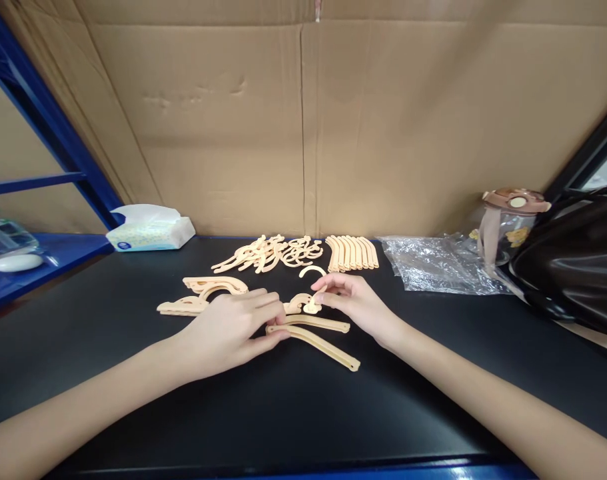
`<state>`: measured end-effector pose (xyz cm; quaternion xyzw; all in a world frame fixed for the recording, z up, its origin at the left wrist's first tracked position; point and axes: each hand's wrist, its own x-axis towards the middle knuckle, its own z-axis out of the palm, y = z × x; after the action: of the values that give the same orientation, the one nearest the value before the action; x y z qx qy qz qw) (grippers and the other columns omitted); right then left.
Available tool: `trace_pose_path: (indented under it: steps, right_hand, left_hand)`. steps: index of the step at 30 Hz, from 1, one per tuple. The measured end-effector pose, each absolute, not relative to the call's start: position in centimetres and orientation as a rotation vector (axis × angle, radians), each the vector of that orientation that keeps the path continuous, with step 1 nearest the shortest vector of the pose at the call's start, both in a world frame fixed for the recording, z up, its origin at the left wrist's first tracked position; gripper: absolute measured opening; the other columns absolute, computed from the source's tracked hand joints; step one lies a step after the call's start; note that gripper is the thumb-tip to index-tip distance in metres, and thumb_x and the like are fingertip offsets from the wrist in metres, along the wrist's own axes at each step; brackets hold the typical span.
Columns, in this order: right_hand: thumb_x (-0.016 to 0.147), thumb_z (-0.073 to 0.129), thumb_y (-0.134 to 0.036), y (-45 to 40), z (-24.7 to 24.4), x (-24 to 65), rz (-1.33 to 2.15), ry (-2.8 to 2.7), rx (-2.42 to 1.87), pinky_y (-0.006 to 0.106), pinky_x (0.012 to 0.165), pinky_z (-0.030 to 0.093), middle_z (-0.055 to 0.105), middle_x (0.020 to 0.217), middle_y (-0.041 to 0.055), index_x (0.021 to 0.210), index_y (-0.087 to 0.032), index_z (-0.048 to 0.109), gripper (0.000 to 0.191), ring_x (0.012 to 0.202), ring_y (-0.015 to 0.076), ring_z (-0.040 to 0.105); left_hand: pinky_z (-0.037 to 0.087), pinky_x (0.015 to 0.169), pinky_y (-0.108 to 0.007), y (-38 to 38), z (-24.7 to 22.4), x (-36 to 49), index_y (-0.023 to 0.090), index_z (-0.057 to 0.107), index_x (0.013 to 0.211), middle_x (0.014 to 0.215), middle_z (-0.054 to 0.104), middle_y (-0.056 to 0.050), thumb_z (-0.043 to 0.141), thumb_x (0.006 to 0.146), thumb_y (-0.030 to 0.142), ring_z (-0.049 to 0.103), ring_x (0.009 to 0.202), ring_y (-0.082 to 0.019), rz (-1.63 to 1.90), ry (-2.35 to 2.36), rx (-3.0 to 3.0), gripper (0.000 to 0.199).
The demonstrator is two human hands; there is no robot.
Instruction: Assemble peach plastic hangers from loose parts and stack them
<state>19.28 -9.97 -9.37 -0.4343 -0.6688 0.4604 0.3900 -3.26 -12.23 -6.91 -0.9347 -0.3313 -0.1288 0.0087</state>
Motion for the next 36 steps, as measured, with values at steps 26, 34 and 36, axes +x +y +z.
trace_pose_path:
  steps: [26,34,36]
  right_hand:
    - [0.072,0.072,-0.036,-10.3,-9.1,19.1,1.306,-1.626,-0.993,0.027,0.070,0.044,0.058,0.073,-0.0028,0.080,-0.020,0.060,0.021,0.069,0.0114,0.054]
    - [0.071,0.073,-0.033,-10.5,-9.1,19.1,1.388,-1.580,-0.949,0.028,0.071,0.043,0.060,0.071,-0.0021,0.080,-0.021,0.068,0.015,0.067,0.0109,0.052]
    - [0.071,0.073,-0.033,-10.5,-9.2,19.1,1.407,-1.565,-0.944,0.028,0.071,0.043,0.061,0.070,-0.0016,0.080,-0.021,0.069,0.016,0.067,0.0113,0.053]
  left_hand:
    - [0.036,0.049,-0.023,-12.7,-6.2,-3.0,0.020,0.053,0.090,0.062,0.052,0.004,0.034,0.095,0.040,0.047,0.051,-0.010,-0.896,-1.651,-3.287,0.029]
    - [0.038,0.054,-0.026,-14.3,-6.9,-2.6,0.018,0.049,0.108,0.087,0.066,-0.001,0.039,0.090,0.018,0.062,0.068,-0.016,-0.439,-1.065,-2.961,0.020]
    - [0.043,0.061,-0.027,-14.2,-7.0,-2.7,0.017,0.043,0.118,0.094,0.066,-0.003,0.036,0.093,0.020,0.064,0.079,-0.018,-0.451,-0.988,-2.957,0.026]
